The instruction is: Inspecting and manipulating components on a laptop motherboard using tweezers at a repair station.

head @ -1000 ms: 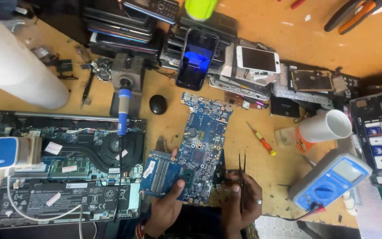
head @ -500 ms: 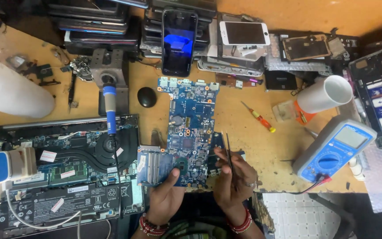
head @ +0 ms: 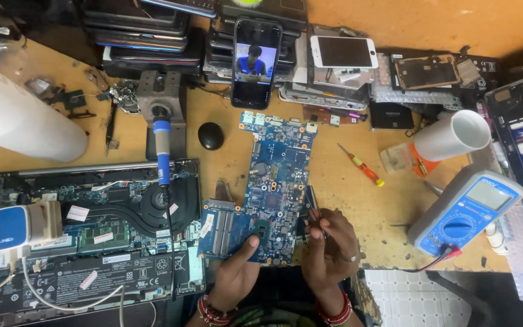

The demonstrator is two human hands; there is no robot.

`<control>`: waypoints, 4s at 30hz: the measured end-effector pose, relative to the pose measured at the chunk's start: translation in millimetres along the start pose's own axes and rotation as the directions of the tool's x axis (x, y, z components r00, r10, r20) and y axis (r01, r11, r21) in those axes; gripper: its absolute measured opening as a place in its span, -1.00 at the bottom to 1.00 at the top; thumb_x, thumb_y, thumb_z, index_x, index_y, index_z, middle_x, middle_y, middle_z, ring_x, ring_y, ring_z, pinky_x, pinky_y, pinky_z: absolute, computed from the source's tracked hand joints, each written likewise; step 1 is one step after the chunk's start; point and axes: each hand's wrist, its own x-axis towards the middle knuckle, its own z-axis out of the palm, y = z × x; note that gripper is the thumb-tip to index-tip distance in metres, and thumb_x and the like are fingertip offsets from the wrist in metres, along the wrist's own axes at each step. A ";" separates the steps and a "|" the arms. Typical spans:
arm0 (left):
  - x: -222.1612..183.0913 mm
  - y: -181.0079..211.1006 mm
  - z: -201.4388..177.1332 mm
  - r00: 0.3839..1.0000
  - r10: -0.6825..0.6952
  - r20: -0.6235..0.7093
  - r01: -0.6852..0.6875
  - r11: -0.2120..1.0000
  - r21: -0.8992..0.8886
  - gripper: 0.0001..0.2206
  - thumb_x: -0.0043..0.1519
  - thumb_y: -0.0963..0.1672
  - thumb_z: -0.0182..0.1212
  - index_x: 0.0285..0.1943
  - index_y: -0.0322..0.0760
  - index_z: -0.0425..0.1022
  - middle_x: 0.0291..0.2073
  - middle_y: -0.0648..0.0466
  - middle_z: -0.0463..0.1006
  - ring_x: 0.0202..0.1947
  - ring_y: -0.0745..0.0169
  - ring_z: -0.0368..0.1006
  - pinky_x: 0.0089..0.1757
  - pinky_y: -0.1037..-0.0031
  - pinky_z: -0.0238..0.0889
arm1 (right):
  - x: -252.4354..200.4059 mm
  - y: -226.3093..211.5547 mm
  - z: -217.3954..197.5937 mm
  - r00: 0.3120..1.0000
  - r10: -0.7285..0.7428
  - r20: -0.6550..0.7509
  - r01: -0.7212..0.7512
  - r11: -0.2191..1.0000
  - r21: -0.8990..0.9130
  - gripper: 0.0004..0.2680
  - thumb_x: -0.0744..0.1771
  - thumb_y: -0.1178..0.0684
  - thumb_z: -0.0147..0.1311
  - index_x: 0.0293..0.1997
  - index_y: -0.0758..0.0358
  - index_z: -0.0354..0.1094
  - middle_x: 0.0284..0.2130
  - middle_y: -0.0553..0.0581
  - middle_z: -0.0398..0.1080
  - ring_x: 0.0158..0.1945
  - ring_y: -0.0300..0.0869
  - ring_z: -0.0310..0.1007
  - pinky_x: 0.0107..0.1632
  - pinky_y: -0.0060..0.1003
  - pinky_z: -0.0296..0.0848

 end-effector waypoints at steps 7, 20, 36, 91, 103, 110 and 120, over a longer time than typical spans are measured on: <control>0.5 -17.8 -4.5 0.968 -0.243 -0.062 0.215 0.932 -0.292 -0.61 0.17 -0.19 0.34 0.22 -0.35 0.55 0.18 0.04 0.57 0.29 0.05 0.43 0.33 0.23 0.20 | 6.4 -12.7 4.0 0.999 0.037 0.018 -0.036 0.998 -0.054 -0.92 0.40 0.20 0.03 -0.08 0.38 0.40 -0.18 0.37 0.45 -0.09 0.09 0.62 -0.17 -0.27 0.73; -0.6 -2.5 1.0 0.983 -0.181 -0.024 0.174 0.967 -0.185 -0.37 0.12 -0.11 0.40 0.41 -0.21 0.29 0.30 0.01 0.44 0.37 -0.01 0.31 0.33 0.17 0.14 | -12.6 -4.3 -5.7 0.994 0.113 0.011 -0.113 0.993 -0.043 -0.87 0.42 0.14 0.00 0.01 0.39 0.35 -0.12 0.40 0.44 -0.12 0.08 0.62 -0.32 -0.35 0.69; -0.2 -7.0 -2.5 0.981 -0.189 -0.048 0.186 0.981 -0.063 -0.36 0.13 -0.05 0.37 0.43 -0.21 0.28 0.35 0.06 0.39 0.41 0.04 0.25 0.36 0.23 0.07 | -23.6 2.4 -7.0 0.984 0.178 0.006 -0.178 0.984 -0.005 -0.86 0.40 0.23 0.03 0.06 0.44 0.32 -0.11 0.44 0.48 -0.18 -0.03 0.63 -0.28 -0.39 0.65; -4.0 -31.2 -11.3 0.990 -0.093 -0.106 0.065 0.968 -0.243 -0.30 0.22 -0.18 0.28 0.56 -0.26 0.04 0.46 0.07 0.21 0.49 0.09 0.08 0.42 0.16 -0.10 | -2.8 2.6 0.0 0.983 0.027 0.183 0.019 0.969 -0.246 -0.68 0.33 0.51 -0.09 0.12 0.28 0.40 -0.27 0.35 0.49 -0.39 -0.08 0.51 -0.32 -0.36 0.51; -10.7 -54.4 -22.4 0.980 -0.127 -0.152 0.075 0.949 -0.305 -0.33 0.21 -0.22 0.29 0.54 -0.28 0.11 0.43 0.11 0.27 0.48 0.18 0.11 0.43 0.19 -0.12 | -2.7 2.4 -0.4 0.973 0.015 0.232 0.038 0.974 -0.222 -0.71 0.35 0.48 -0.09 0.11 0.31 0.40 -0.26 0.38 0.49 -0.39 -0.05 0.51 -0.38 -0.33 0.48; -1.7 -18.9 -9.4 0.995 -0.059 -0.075 0.044 0.983 -0.179 -0.31 0.25 -0.16 0.25 0.57 -0.29 0.02 0.48 0.08 0.18 0.51 0.17 0.03 0.45 0.25 -0.20 | -3.8 4.5 -0.6 0.974 0.004 0.227 0.043 0.979 -0.200 -0.72 0.34 0.49 -0.09 0.08 0.34 0.39 -0.28 0.39 0.49 -0.39 -0.04 0.53 -0.36 -0.33 0.55; -15.2 -53.8 -25.1 0.976 -0.199 -0.084 0.188 0.975 -0.117 -0.65 0.26 -0.07 0.30 0.21 -0.25 0.55 0.11 0.20 0.57 0.15 0.25 0.48 0.24 0.33 0.30 | 1.9 1.1 1.9 0.972 0.048 0.230 -0.013 0.989 -0.150 -0.71 0.34 0.49 -0.13 0.09 0.35 0.39 -0.32 0.34 0.48 -0.41 -0.09 0.50 -0.37 -0.36 0.56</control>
